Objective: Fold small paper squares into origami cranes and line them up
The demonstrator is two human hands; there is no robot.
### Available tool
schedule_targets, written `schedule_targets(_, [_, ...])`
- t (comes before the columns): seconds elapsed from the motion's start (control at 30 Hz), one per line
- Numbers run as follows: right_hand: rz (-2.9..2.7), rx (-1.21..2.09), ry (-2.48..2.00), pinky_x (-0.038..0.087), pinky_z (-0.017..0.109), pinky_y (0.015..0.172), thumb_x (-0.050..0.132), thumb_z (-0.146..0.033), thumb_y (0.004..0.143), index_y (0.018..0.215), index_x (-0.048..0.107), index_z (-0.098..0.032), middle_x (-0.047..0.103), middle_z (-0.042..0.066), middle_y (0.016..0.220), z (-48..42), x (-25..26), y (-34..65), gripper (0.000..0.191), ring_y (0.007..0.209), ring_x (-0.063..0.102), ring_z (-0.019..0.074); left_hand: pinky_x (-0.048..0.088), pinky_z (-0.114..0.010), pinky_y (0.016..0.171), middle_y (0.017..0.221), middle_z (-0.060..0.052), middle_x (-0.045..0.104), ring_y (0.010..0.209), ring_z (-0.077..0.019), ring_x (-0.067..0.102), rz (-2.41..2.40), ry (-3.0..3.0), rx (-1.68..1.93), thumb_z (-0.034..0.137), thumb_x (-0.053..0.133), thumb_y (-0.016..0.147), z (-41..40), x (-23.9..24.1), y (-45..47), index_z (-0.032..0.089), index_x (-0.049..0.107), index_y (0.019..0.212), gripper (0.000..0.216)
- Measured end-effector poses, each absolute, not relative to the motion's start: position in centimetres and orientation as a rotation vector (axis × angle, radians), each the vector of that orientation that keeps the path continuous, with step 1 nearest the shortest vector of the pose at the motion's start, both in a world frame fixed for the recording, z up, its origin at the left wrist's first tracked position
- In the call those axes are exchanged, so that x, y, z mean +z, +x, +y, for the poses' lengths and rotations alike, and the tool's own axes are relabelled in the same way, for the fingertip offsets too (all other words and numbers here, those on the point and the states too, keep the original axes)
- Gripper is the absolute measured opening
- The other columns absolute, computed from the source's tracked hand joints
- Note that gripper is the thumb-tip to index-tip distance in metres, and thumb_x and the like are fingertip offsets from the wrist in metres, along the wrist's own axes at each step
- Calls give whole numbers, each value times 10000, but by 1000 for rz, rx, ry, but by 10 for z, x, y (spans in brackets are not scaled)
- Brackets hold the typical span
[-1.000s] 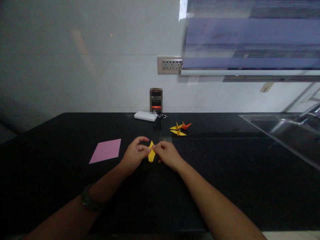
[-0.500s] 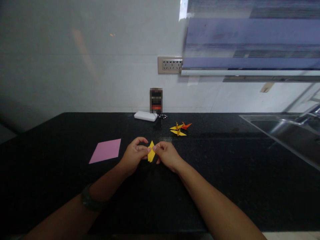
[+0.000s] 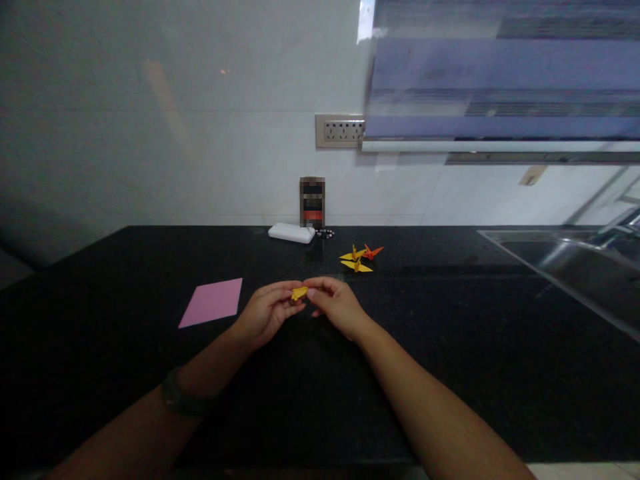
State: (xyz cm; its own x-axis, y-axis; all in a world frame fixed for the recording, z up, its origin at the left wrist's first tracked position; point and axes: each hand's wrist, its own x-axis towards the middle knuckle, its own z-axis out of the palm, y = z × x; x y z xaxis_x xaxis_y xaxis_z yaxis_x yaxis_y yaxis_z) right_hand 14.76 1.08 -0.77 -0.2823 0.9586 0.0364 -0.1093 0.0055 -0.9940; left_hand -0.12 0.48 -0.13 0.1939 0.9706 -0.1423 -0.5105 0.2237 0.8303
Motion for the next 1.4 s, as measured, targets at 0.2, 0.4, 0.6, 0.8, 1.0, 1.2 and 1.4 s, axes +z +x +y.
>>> schedule_targets(0.2, [-1321, 1466, -948, 436, 196, 494, 640, -309, 648, 900, 603, -162, 610, 37, 842, 12, -10, 149, 294, 658, 543, 103, 473, -297, 698, 691, -67, 646, 649, -130, 595, 737, 738, 1154, 53, 567, 593, 4, -3, -3, 88, 634, 775, 197])
schedule_targets(0.4, [-1309, 1464, -958, 432, 202, 492, 646, -315, 643, 879, 607, -165, 606, 21, 807, 12, -9, 149, 283, 641, 540, 101, 471, -297, 689, 676, -73, 645, 629, -124, 589, 744, 751, 1145, 98, 587, 638, 4, -2, -3, 84, 640, 780, 152])
schedule_targets(0.6, [-1271, 1440, -998, 413, 190, 450, 625, -332, 667, 782, 601, -148, 556, -10, 674, 12, -7, 148, 218, 562, 491, 78, 462, -246, 640, 679, -67, 641, 574, -87, 564, 777, 799, 1090, 177, 604, 689, 3, -1, -2, 85, 643, 802, 151])
schedule_targets(0.8, [-1227, 1485, -1008, 409, 184, 433, 617, -330, 672, 763, 592, -150, 547, -8, 669, 11, -5, 147, 203, 565, 489, 82, 461, -262, 658, 679, -63, 639, 599, -98, 570, 779, 789, 1079, 138, 591, 687, 4, -2, -1, 92, 632, 802, 130])
schedule_targets(1.0, [-1226, 1535, -1001, 429, 190, 452, 641, -281, 646, 814, 590, -150, 581, 6, 731, 11, -6, 148, 218, 601, 532, 92, 459, -260, 648, 634, -44, 621, 582, -92, 559, 818, 779, 1077, 108, 609, 650, 4, -3, 0, 94, 628, 757, 110])
schedule_targets(1.2, [-1235, 1563, -1002, 425, 185, 449, 660, -246, 615, 810, 594, -156, 579, 1, 756, 12, -6, 148, 224, 594, 536, 85, 457, -256, 657, 685, -43, 629, 618, -93, 566, 864, 810, 1082, 111, 659, 605, 4, -3, 1, 97, 633, 735, 134])
schedule_targets(1.4, [-1252, 1564, -1026, 431, 186, 464, 665, -216, 602, 831, 577, -150, 564, -11, 695, 11, -7, 146, 253, 575, 525, 77, 462, -255, 658, 783, -87, 651, 702, -134, 598, 877, 869, 1070, 144, 681, 597, 4, -7, 0, 88, 633, 792, 209])
